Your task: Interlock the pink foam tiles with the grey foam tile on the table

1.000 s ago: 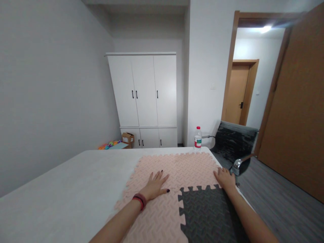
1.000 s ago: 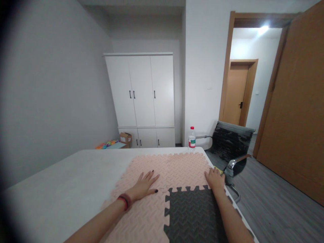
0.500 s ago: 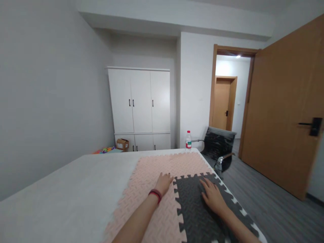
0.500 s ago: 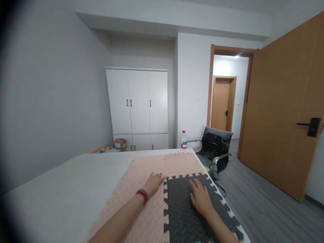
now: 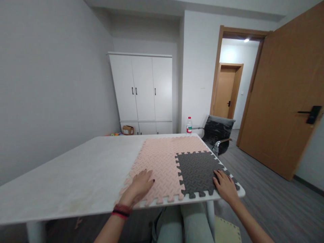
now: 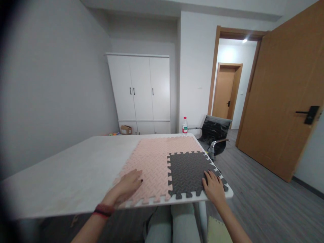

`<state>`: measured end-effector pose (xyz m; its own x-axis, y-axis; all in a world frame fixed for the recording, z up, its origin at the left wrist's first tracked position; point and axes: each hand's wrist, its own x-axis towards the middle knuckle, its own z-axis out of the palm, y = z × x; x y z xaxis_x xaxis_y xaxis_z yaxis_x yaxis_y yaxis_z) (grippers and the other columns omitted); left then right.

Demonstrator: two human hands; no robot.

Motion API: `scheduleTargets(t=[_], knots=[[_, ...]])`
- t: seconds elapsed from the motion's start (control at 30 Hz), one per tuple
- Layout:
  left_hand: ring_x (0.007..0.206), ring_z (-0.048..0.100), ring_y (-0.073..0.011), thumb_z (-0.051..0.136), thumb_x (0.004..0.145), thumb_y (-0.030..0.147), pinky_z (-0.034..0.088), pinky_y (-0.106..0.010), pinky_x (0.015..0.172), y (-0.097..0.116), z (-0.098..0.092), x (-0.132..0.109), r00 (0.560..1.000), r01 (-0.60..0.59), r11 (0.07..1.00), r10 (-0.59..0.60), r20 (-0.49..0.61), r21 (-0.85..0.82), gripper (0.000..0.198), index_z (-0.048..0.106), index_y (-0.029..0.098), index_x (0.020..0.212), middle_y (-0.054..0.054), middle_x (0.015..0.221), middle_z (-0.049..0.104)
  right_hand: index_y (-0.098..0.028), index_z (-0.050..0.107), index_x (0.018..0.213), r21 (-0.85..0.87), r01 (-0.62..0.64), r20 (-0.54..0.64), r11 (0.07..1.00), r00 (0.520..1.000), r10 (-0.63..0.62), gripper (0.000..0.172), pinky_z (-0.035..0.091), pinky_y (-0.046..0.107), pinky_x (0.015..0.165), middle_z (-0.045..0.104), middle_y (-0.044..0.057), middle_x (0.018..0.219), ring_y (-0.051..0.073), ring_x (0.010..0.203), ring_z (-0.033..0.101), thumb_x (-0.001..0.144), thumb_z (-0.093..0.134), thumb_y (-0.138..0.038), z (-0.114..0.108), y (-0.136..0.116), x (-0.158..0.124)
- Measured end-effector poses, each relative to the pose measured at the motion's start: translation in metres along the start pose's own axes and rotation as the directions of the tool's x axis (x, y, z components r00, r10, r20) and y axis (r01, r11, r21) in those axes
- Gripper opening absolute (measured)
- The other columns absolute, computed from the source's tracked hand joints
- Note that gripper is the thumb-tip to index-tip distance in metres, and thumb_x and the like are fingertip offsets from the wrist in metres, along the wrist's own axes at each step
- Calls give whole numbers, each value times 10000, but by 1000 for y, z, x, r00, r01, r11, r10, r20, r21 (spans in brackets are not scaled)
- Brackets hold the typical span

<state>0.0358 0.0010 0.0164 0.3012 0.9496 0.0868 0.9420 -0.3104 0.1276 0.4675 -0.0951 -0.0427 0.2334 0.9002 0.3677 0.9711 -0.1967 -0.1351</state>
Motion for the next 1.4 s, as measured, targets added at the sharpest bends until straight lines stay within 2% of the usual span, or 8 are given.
scheduleTargets(t=[0.1, 0.2, 0.57, 0.73, 0.97, 1.07, 1.27, 1.4], knots=[[1303, 337, -363, 363, 851, 436, 240, -575, 1025, -26, 9, -33, 979, 200, 977, -197, -45, 76, 569, 427, 155, 1342, -201, 1414, 387, -214, 468, 1315, -4, -2, -5, 1000, 1000, 2, 521, 205, 429, 1077, 450, 60, 1371, 207, 1290, 345, 906, 230, -433, -1, -2, 0], [1329, 279, -372, 308, 875, 444, 237, -584, 1015, -33, 20, -48, 947, 310, 943, -295, -126, 124, 576, 381, 162, 1371, -198, 1446, 334, -212, 477, 1305, -4, -5, -17, 1000, 1000, 5, 519, 205, 424, 1077, 459, 56, 1362, 203, 1283, 354, 904, 234, -432, -2, -1, 0], [1341, 274, -303, 324, 878, 439, 285, -477, 1027, -28, 28, -54, 934, 313, 937, -274, -231, 153, 540, 386, 215, 1366, -130, 1433, 373, -206, 499, 1284, 45, -20, -15, 999, 1000, 21, 510, 210, 425, 1083, 465, 59, 1360, 206, 1286, 360, 885, 256, -408, -4, -3, 0], [1334, 294, -301, 318, 882, 446, 293, -467, 1026, -28, 27, -57, 926, 323, 938, -286, -246, 125, 540, 404, 208, 1359, -136, 1433, 378, -176, 540, 1218, 273, 38, 54, 961, 997, -54, 520, 307, 326, 1040, 513, 70, 1314, 188, 1226, 441, 866, 259, -436, -9, 27, 6], [1337, 297, -293, 349, 876, 448, 292, -462, 1029, -28, 24, -64, 926, 308, 945, -272, -263, 109, 536, 423, 208, 1351, -131, 1429, 395, -97, 504, 1224, 174, -199, 124, 964, 976, 179, 616, 383, 353, 962, 573, 159, 1213, 263, 1106, 543, 815, 275, -497, -9, 90, 11], [1337, 296, -303, 344, 875, 454, 287, -473, 1028, -29, 24, -65, 922, 310, 946, -276, -270, 93, 541, 425, 209, 1351, -137, 1430, 392, -89, 503, 1220, 165, -225, 163, 960, 966, 199, 647, 390, 365, 962, 577, 175, 1206, 277, 1106, 547, 802, 268, -523, 4, 88, 5], [1342, 291, -315, 365, 849, 473, 303, -456, 1028, -34, 24, -62, 923, 304, 948, -269, -276, 90, 568, 442, 210, 1348, -120, 1433, 394, -109, 564, 1108, 285, -307, 81, 908, 952, 296, 647, 398, 421, 967, 593, 206, 1164, 324, 1088, 551, 726, 337, -581, 16, 68, 5], [1354, 274, -305, 378, 842, 435, 303, -448, 1041, -37, 22, -61, 929, 309, 941, -268, -255, 136, 555, 446, 211, 1346, -88, 1448, 373, -208, 599, 945, 611, -421, 62, 671, 870, 489, 524, 438, 453, 926, 667, 125, 989, 337, 981, 601, 601, 530, -597, -19, 61, 18]])
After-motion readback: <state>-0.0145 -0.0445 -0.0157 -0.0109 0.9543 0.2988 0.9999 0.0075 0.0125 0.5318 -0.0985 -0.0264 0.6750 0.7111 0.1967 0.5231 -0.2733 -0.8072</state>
